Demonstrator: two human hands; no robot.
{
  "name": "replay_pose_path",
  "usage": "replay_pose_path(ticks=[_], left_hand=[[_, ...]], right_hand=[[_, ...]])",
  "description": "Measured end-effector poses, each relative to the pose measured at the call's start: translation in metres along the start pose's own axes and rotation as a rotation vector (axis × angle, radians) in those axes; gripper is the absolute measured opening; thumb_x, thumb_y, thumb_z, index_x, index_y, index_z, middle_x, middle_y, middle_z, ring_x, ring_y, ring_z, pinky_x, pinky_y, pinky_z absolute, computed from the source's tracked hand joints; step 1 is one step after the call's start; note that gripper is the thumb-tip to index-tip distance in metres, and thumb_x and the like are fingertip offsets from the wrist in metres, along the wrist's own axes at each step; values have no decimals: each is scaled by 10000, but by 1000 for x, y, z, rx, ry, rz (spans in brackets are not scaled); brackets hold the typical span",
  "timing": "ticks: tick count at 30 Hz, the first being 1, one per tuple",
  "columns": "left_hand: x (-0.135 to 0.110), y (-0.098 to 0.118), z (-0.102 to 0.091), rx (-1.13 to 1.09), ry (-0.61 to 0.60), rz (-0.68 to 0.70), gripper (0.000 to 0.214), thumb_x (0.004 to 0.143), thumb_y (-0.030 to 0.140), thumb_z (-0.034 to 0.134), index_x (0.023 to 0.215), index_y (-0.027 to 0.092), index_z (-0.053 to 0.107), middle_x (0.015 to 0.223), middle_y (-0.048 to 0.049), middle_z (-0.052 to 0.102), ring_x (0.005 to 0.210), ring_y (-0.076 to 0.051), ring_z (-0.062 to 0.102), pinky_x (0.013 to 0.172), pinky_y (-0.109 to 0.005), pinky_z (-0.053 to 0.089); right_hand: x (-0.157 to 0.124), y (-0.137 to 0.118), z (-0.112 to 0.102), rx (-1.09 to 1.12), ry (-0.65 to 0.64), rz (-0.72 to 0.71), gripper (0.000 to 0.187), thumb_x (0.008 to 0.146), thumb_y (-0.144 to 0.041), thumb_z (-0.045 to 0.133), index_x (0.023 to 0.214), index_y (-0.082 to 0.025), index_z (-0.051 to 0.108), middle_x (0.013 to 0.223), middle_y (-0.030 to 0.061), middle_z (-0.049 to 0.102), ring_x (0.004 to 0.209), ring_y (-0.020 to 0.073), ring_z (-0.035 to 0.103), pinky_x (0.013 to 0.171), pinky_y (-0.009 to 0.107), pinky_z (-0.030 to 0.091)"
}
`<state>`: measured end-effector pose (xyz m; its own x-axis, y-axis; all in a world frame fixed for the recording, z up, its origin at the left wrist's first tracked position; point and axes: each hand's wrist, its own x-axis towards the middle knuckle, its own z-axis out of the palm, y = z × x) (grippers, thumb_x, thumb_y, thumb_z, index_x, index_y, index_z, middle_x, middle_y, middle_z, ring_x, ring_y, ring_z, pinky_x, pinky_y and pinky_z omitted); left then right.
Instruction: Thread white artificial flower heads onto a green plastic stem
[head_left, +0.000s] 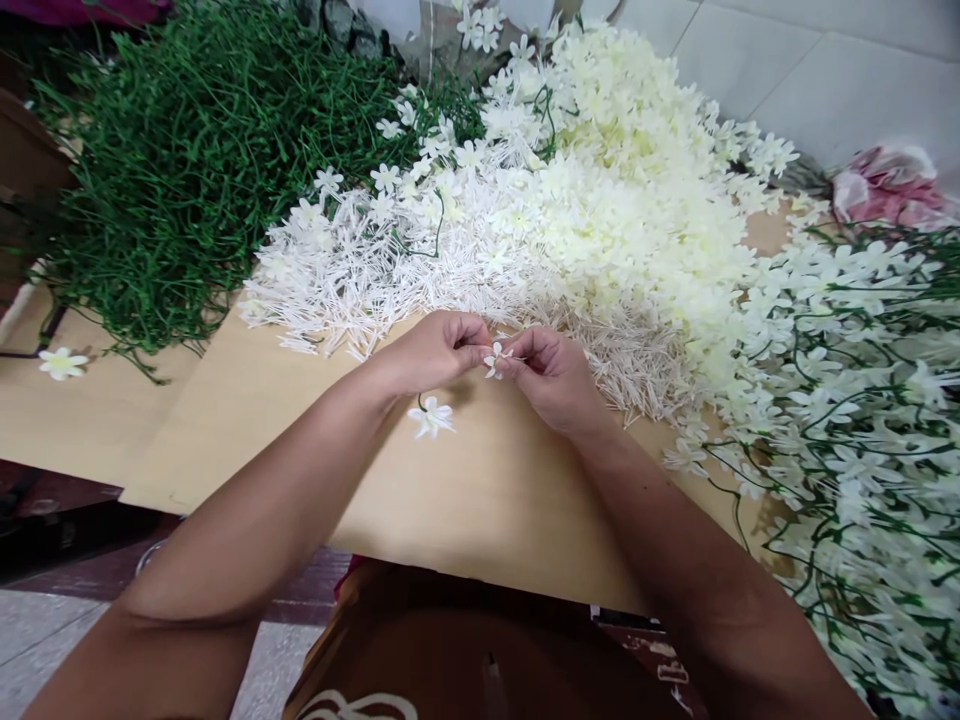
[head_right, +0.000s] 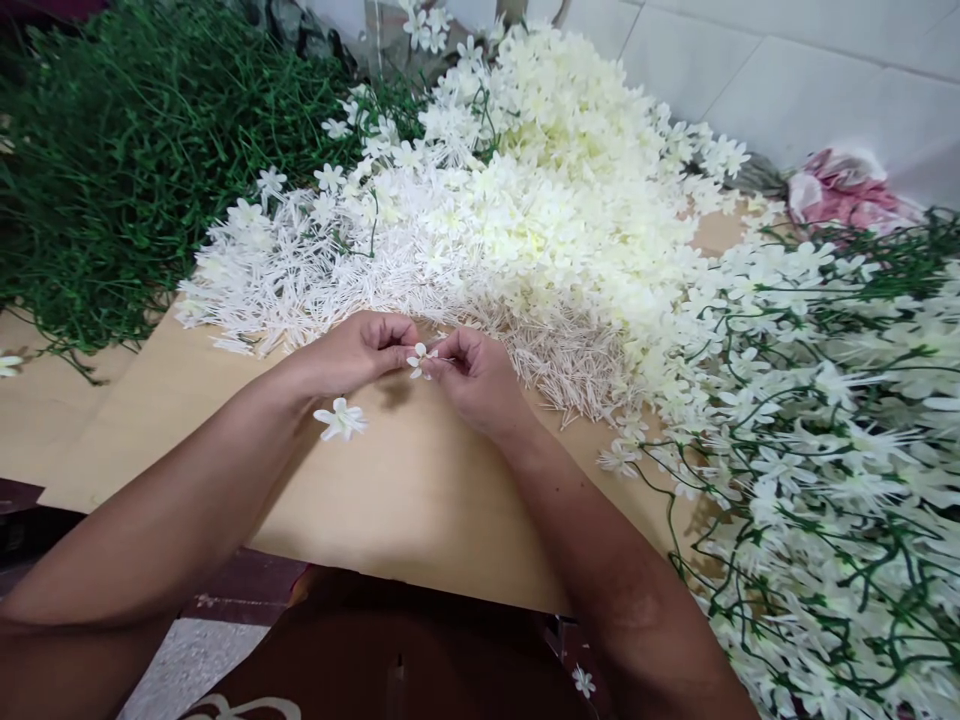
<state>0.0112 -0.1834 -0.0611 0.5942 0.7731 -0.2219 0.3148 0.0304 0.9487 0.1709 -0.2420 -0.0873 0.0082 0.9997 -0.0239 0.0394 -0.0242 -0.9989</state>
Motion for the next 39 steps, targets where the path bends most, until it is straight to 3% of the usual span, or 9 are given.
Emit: replay_pose_path(ticks=[10, 16, 24, 34, 39], left_hand=[[3, 5, -2, -2, -55, -55, 130, 701, 107, 597, 594, 143, 532, 500, 67, 445, 467, -47, 352, 487, -200, 251], [2, 7, -9, 19, -92, -37, 168, 767, 261, 615, 654, 137, 597, 548, 45, 507, 503, -58, 399, 505, -199, 288], [-1, 3, -6, -16, -168, 44, 189, 782, 266, 587, 635, 158, 539, 555, 43, 486, 503, -67, 406, 507, -200, 310], [4, -4, -11, -2, -271, -22, 272, 765, 372, 618, 622, 161, 525, 495, 63, 398, 456, -61, 332, 468, -201, 246], [2, 0, -11, -32, -248, 11, 318, 736, 429, 678, 632, 149, 568, 538, 44, 496, 503, -68, 421, 521, -204, 323]], right_hand=[[3, 0, 2, 8, -2, 39, 408, 561, -473, 841, 625, -196, 548, 634, -21, 606, 589, 104, 514, 607, 281, 430], [6, 1, -3, 48, 30, 33, 417, 572, -505, 828, 648, -194, 561, 591, -36, 572, 568, 97, 490, 603, 274, 415], [4, -2, -5, 45, -53, 25, 404, 583, -503, 819, 656, -198, 563, 654, -14, 647, 630, 126, 590, 673, 300, 483], [3, 1, -2, -94, -62, -29, 251, 666, -331, 751, 644, -184, 548, 633, -16, 613, 606, 112, 560, 609, 269, 445], [5, -2, -1, -113, -32, -32, 318, 659, -420, 767, 670, -178, 561, 616, -20, 608, 588, 112, 562, 593, 271, 451]])
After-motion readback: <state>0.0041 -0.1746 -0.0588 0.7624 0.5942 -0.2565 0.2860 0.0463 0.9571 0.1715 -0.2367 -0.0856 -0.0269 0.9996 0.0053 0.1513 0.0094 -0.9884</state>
